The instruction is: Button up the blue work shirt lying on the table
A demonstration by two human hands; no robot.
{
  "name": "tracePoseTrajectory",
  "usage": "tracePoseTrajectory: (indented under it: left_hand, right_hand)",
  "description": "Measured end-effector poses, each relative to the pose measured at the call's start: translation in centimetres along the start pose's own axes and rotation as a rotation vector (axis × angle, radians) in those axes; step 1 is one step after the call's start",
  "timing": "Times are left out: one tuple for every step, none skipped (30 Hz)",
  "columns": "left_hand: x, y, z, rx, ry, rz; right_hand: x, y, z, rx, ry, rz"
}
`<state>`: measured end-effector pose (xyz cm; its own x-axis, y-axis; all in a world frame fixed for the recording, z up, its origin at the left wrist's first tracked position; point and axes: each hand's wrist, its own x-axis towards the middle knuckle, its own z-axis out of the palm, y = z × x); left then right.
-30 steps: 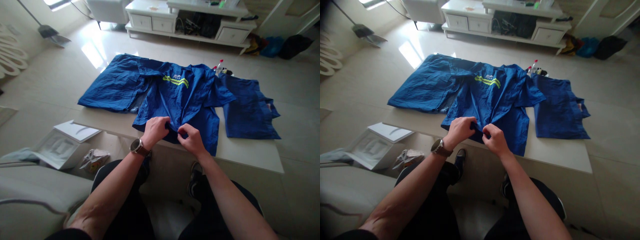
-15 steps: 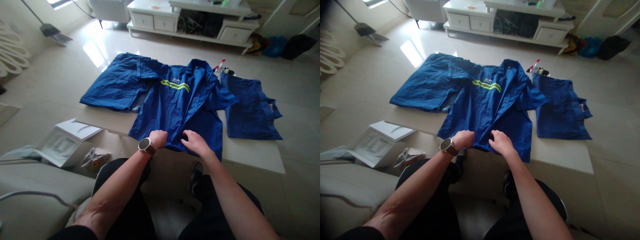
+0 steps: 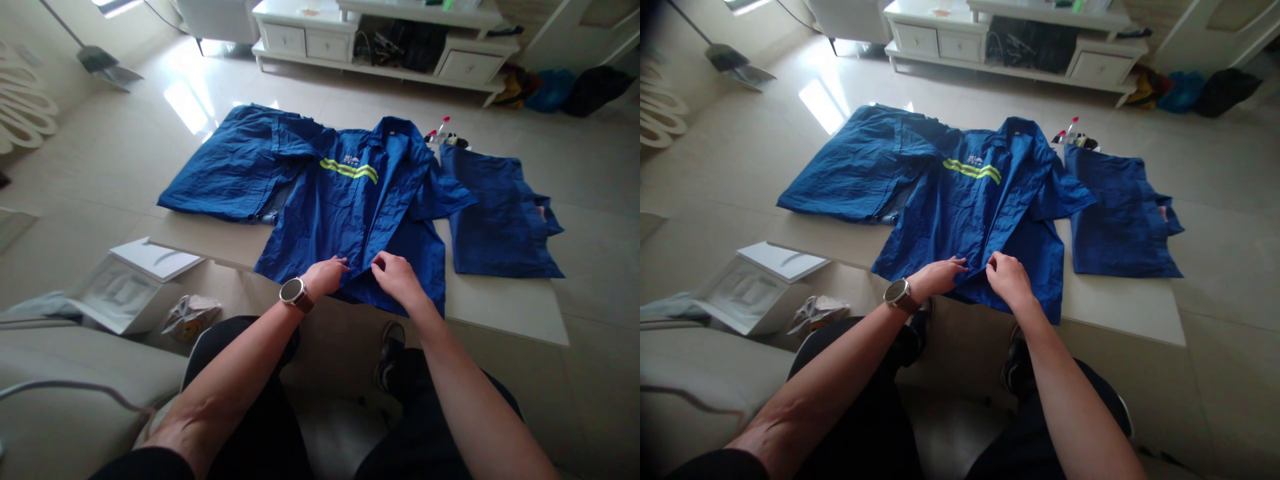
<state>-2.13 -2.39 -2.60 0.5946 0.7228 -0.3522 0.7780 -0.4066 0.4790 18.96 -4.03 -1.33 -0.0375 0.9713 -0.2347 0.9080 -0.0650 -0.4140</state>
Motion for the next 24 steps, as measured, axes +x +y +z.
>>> tracePoseTrajectory:
  left_hand:
    - [-0.1,0.2,-0.1,0.007,-0.022,-0.030]
    - [-0.2,0.4,-0.3,0.025,-0.042,-0.061]
    - [-0.4,0.6,-0.5,0.050,-0.058,-0.091]
    - [-0.5,0.9,-0.7,0.078,-0.068,-0.114]
    - [-0.5,1.1,-1.0,0.100,-0.067,-0.131]
    - [-0.6,1.3,-1.2,0.111,-0.051,-0.143]
    - [-0.5,1.4,-1.3,0.104,-0.025,-0.150]
    - [-0.4,1.6,-1.4,0.077,0.002,-0.150]
    - [-0.2,1.7,-1.4,0.031,0.025,-0.145]
    - [0.0,1.8,-1.3,-0.027,0.039,-0.139]
    - [0.2,1.9,-1.3,-0.092,0.044,-0.132]
    - [0.4,2.0,-1.2,-0.158,0.043,-0.125]
    - [0.5,2.1,-1.1,-0.218,0.039,-0.122]
    - [0.7,2.2,-1.0,-0.265,0.038,-0.124]
    - [0.8,2.3,-1.0,-0.301,0.036,-0.128]
    - [0.9,2.3,-0.9,-0.327,0.031,-0.132]
    - [1.0,2.3,-0.9,-0.348,0.025,-0.137]
    - [1.1,2.2,-0.9,-0.369,0.018,-0.144]
    - [1.1,2.1,-0.8,-0.391,0.008,-0.150]
    - [1.1,2.1,-0.8,-0.415,-0.002,-0.158]
    - [1.2,2.0,-0.8,-0.437,-0.009,-0.169]
    - [1.2,2.0,-0.8,-0.453,-0.011,-0.179]
    - [1.2,2.0,-0.8,-0.460,-0.006,-0.190]
    - [1.2,2.0,-0.9,-0.462,0.003,-0.204]
  right_hand:
    - [0.1,0.2,0.1,0.025,0.006,-0.004]
    - [0.1,0.4,0.1,0.056,0.008,-0.013]
    - [0.2,0.6,0.3,0.089,0.006,-0.023]
    - [0.2,0.7,0.4,0.119,-0.001,-0.028]
    - [0.2,0.8,0.5,0.145,-0.011,-0.030]
    - [0.2,0.8,0.6,0.165,-0.022,-0.029]
    - [0.2,0.8,0.7,0.181,-0.033,-0.027]
    - [0.2,0.7,0.8,0.196,-0.041,-0.026]
    - [0.2,0.7,0.9,0.212,-0.048,-0.030]
    - [0.3,0.6,1.0,0.230,-0.052,-0.037]
    - [0.3,0.5,1.1,0.247,-0.054,-0.043]
    - [0.4,0.4,1.2,0.264,-0.054,-0.050]
    - [0.4,0.3,1.3,0.277,-0.052,-0.057]
    - [0.4,0.2,1.3,0.289,-0.049,-0.066]
    - [0.5,0.1,1.4,0.296,-0.047,-0.072]
    - [0.5,0.0,1.4,0.300,-0.046,-0.076]
    - [0.5,-0.1,1.4,0.301,-0.045,-0.078]
    - [0.4,-0.2,1.4,0.300,-0.045,-0.077]
    - [0.4,-0.3,1.3,0.297,-0.046,-0.073]
    - [0.3,-0.4,1.2,0.292,-0.047,-0.068]
    - [0.3,-0.5,1.1,0.284,-0.048,-0.063]
    - [0.2,-0.6,0.9,0.271,-0.049,-0.059]
    - [0.2,-0.6,0.8,0.249,-0.049,-0.052]
    - [0.1,-0.6,0.5,0.217,-0.050,-0.040]
